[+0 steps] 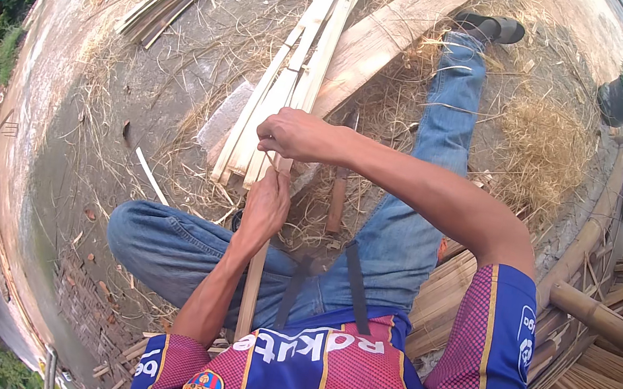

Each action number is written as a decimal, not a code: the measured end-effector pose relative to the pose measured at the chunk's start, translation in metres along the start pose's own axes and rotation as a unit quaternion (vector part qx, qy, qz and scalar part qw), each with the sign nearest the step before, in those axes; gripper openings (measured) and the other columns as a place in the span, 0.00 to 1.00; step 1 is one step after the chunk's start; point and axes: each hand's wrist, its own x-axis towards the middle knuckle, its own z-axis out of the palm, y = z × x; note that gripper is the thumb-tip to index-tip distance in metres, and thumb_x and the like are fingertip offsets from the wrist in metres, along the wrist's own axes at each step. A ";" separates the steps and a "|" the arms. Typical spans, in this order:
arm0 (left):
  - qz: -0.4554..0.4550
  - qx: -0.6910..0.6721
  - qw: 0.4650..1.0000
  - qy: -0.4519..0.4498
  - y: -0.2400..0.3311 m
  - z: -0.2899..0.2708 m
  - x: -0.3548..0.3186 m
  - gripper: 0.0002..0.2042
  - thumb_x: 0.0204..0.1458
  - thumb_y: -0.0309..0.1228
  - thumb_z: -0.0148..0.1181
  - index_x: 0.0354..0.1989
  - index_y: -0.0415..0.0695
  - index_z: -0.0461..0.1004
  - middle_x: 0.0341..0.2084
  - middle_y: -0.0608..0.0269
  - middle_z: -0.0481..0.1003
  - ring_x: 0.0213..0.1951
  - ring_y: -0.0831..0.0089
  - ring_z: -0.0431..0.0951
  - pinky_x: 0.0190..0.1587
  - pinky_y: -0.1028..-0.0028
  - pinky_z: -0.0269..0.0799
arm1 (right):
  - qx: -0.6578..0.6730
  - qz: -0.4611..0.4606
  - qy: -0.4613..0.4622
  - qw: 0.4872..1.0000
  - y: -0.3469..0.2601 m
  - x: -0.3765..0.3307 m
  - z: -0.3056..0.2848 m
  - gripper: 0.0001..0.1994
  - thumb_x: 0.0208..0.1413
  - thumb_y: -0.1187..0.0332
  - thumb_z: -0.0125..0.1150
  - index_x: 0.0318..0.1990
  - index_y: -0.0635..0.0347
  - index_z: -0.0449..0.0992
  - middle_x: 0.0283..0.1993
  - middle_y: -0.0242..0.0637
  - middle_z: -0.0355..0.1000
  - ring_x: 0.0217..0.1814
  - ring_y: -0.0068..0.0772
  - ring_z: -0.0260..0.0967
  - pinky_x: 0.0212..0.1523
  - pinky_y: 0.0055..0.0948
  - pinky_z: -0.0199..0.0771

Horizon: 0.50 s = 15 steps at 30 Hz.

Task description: The person sits on the ground and bundles thin bamboo strips together using a thin cord. They align the strips, wrap the cord around them multiple times, and tie knots to secure the bundle.

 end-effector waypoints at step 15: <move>0.135 -0.105 0.985 0.023 -0.018 0.004 0.000 0.18 0.69 0.36 0.41 0.38 0.30 0.69 0.27 0.30 0.75 0.38 0.32 0.77 0.38 0.45 0.68 | 0.107 0.065 -0.257 0.958 -0.013 -0.005 -0.003 0.15 0.63 0.64 0.56 0.31 0.71 0.76 0.25 0.46 0.76 0.29 0.41 0.77 0.32 0.40 0.74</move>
